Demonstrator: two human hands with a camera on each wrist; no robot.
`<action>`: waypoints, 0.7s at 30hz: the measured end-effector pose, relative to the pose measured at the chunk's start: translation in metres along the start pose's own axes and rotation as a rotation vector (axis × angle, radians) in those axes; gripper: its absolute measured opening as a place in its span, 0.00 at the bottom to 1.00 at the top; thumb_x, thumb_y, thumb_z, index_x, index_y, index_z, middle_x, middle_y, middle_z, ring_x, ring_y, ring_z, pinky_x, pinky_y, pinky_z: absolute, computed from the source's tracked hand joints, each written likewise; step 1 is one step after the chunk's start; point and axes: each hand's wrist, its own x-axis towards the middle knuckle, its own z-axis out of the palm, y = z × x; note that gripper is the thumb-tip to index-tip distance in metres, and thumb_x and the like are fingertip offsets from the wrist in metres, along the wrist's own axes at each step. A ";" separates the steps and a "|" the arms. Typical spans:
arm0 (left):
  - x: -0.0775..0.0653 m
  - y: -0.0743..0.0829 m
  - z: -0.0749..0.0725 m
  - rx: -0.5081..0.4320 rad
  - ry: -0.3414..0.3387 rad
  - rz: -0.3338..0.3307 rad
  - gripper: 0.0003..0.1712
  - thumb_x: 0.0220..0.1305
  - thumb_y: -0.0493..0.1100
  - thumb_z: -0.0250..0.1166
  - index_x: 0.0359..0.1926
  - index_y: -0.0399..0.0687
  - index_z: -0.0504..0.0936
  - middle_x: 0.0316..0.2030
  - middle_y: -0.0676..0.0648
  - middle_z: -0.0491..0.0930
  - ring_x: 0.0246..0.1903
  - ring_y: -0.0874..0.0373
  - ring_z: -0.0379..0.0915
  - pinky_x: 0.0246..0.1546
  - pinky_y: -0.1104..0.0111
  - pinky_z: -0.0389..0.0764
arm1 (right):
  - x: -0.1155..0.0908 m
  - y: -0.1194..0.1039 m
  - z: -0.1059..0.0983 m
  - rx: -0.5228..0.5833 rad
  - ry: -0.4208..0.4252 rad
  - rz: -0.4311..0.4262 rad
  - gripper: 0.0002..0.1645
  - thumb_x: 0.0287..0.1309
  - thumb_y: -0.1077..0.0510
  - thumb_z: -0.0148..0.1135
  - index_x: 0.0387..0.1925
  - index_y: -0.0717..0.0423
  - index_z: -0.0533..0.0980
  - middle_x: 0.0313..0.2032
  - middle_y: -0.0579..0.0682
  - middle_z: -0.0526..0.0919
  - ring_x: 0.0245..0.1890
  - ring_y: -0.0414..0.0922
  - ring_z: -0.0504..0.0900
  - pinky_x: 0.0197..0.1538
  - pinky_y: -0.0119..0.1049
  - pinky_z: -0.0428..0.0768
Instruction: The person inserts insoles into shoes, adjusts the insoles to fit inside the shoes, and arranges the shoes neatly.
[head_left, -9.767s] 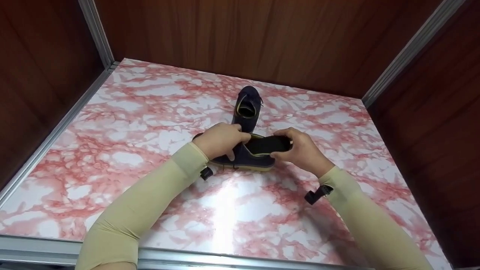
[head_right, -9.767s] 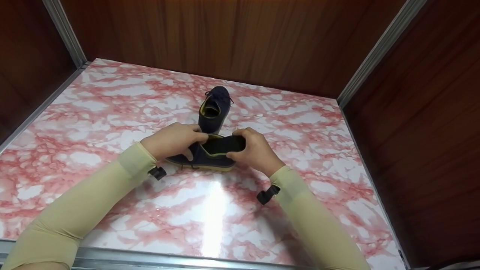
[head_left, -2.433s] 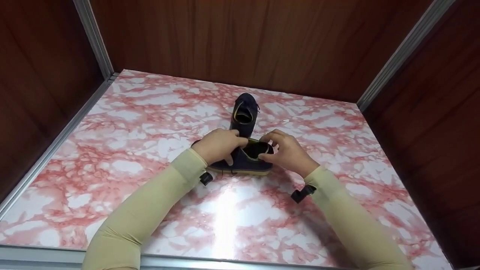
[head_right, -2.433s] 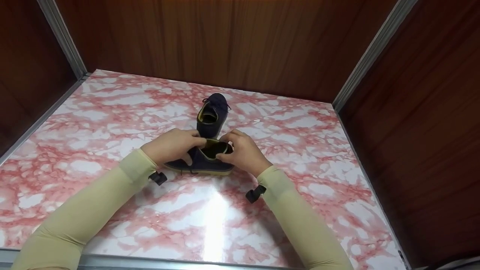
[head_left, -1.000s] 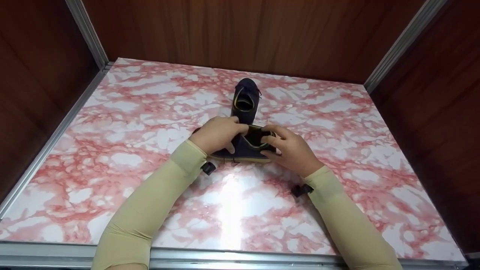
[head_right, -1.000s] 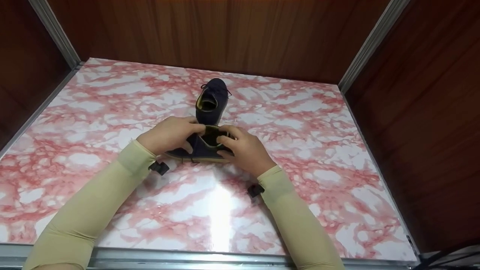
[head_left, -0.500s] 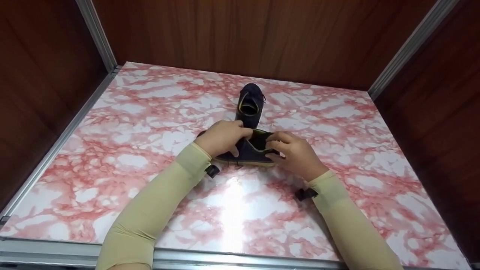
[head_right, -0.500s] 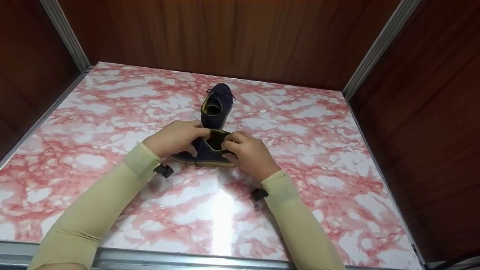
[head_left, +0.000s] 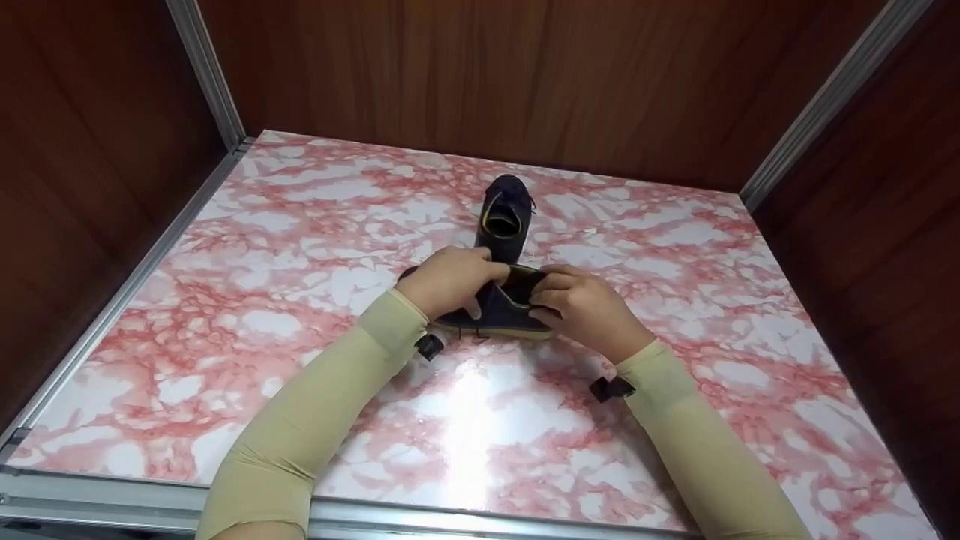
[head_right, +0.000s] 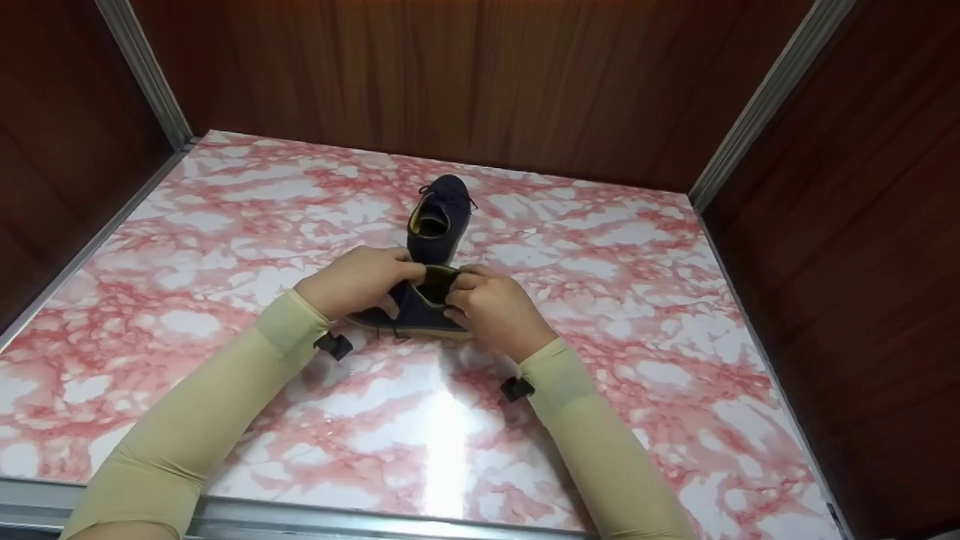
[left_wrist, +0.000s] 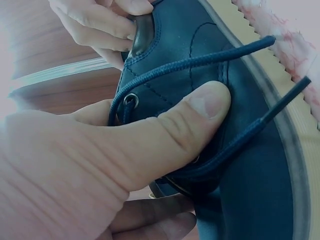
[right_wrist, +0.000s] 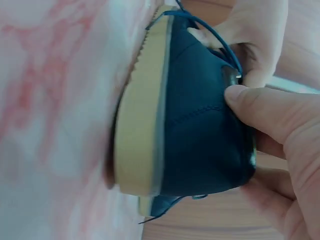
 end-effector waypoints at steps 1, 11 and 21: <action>0.000 0.000 0.000 0.002 0.000 -0.001 0.29 0.55 0.50 0.85 0.57 0.59 0.83 0.52 0.46 0.81 0.44 0.43 0.82 0.50 0.50 0.86 | 0.003 0.000 -0.002 -0.008 -0.025 -0.005 0.09 0.62 0.56 0.82 0.40 0.55 0.92 0.42 0.51 0.92 0.55 0.54 0.90 0.61 0.48 0.89; 0.000 0.000 0.000 0.002 0.003 0.009 0.29 0.58 0.49 0.84 0.58 0.60 0.83 0.52 0.46 0.82 0.44 0.45 0.81 0.50 0.52 0.85 | 0.005 0.009 0.002 0.023 -0.001 -0.059 0.10 0.62 0.55 0.83 0.40 0.55 0.91 0.47 0.51 0.87 0.50 0.50 0.85 0.54 0.43 0.91; -0.001 -0.002 0.003 0.005 0.010 0.004 0.30 0.55 0.49 0.86 0.57 0.60 0.83 0.51 0.46 0.81 0.42 0.44 0.82 0.48 0.51 0.85 | -0.011 0.023 0.023 0.117 0.248 -0.199 0.14 0.59 0.57 0.84 0.38 0.56 0.84 0.41 0.52 0.83 0.43 0.49 0.80 0.46 0.43 0.87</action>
